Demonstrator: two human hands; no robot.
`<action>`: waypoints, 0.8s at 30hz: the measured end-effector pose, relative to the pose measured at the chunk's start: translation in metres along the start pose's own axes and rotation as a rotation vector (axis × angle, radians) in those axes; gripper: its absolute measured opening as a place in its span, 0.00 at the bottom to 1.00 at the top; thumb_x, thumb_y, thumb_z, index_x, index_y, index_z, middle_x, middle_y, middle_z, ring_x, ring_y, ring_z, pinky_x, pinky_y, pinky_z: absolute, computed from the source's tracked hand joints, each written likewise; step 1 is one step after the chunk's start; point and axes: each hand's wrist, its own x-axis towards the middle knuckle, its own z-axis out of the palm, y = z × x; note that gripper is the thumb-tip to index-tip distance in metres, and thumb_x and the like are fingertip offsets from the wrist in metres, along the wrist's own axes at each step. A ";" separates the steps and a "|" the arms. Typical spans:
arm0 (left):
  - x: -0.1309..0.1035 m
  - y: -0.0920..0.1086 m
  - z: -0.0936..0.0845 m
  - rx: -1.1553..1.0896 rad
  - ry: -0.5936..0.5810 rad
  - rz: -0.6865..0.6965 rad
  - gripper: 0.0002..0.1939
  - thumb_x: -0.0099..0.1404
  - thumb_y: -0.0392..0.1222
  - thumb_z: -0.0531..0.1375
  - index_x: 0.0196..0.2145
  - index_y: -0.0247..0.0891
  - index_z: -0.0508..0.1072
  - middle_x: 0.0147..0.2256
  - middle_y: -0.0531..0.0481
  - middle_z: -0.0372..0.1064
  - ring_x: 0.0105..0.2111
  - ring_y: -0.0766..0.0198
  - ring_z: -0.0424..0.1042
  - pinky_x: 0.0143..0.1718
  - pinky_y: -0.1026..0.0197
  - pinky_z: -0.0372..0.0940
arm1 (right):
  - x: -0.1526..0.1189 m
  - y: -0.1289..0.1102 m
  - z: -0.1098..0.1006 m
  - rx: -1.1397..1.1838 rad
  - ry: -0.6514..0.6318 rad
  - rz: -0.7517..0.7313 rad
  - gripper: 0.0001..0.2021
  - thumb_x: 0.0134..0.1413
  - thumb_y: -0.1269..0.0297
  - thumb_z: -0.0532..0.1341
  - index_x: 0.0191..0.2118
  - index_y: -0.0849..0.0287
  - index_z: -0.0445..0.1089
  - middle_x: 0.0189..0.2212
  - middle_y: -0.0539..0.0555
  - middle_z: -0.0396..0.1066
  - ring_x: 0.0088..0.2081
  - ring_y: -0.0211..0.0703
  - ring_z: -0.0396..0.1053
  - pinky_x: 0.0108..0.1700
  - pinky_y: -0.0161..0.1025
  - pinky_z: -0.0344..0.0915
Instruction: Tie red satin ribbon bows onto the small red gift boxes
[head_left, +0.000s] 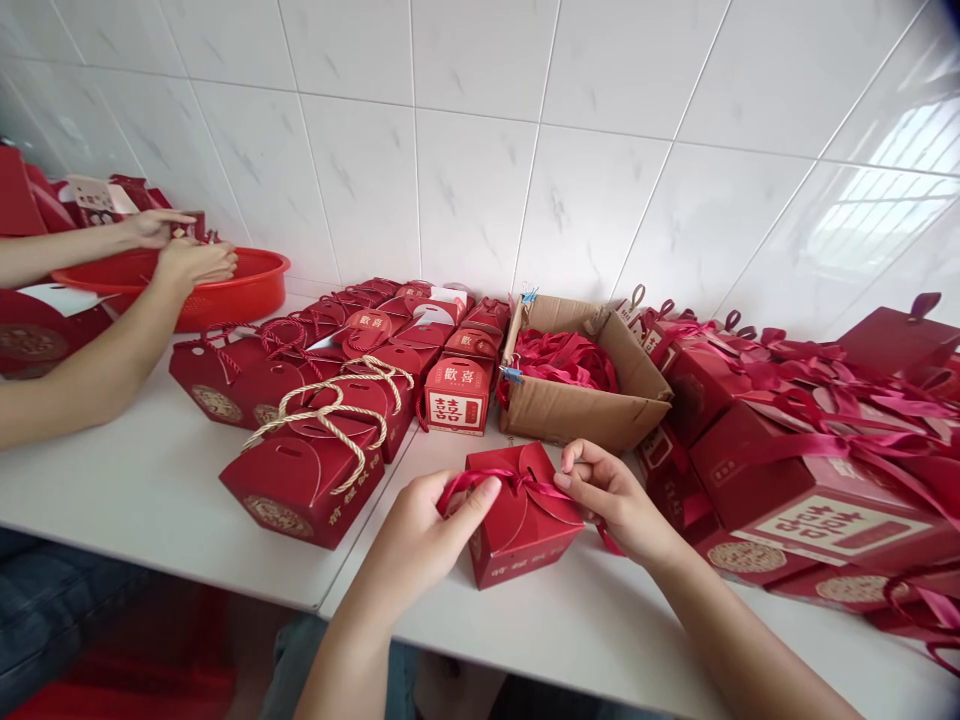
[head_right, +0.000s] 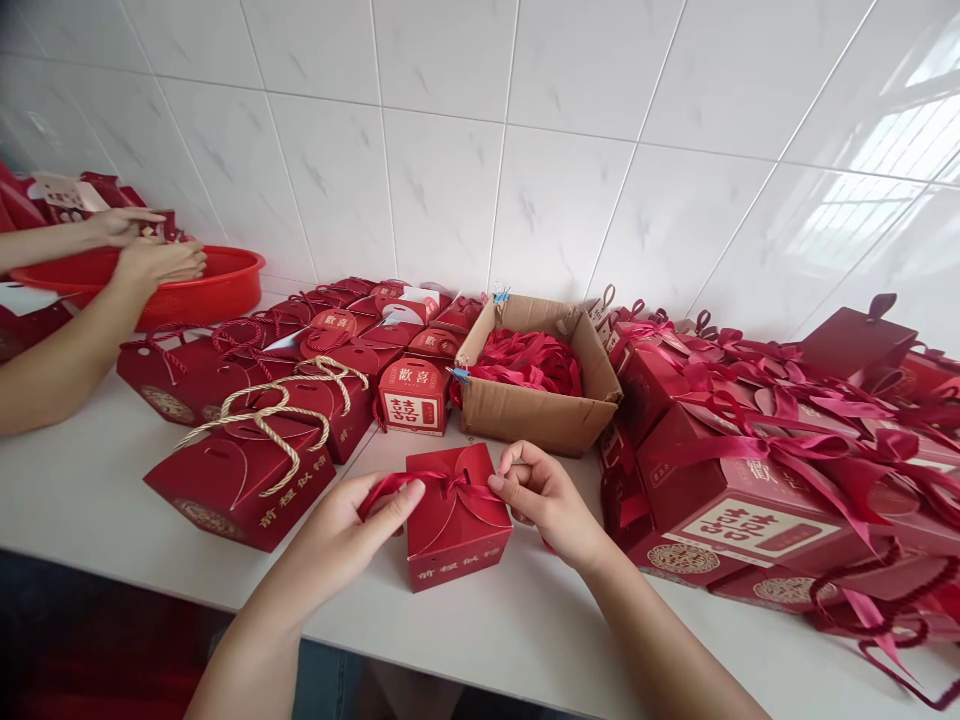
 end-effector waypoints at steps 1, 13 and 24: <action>0.000 0.001 0.001 -0.013 -0.007 0.003 0.18 0.59 0.57 0.59 0.24 0.38 0.68 0.23 0.52 0.66 0.27 0.60 0.67 0.26 0.65 0.60 | 0.000 0.001 0.000 0.005 -0.007 0.002 0.14 0.54 0.57 0.64 0.33 0.58 0.58 0.17 0.41 0.52 0.19 0.28 0.44 0.21 0.31 0.41; 0.003 0.000 0.004 -0.014 0.029 -0.019 0.16 0.55 0.54 0.62 0.26 0.37 0.72 0.24 0.50 0.70 0.28 0.58 0.70 0.28 0.63 0.63 | 0.000 0.001 -0.001 0.011 -0.011 0.008 0.15 0.54 0.55 0.64 0.32 0.58 0.58 0.17 0.41 0.53 0.18 0.29 0.45 0.21 0.30 0.40; 0.002 -0.007 -0.011 0.045 -0.058 0.012 0.21 0.63 0.55 0.55 0.20 0.39 0.59 0.22 0.56 0.54 0.25 0.66 0.58 0.28 0.66 0.56 | 0.000 -0.002 -0.010 -0.070 0.028 -0.071 0.15 0.53 0.56 0.65 0.32 0.57 0.59 0.17 0.41 0.50 0.20 0.30 0.44 0.23 0.32 0.42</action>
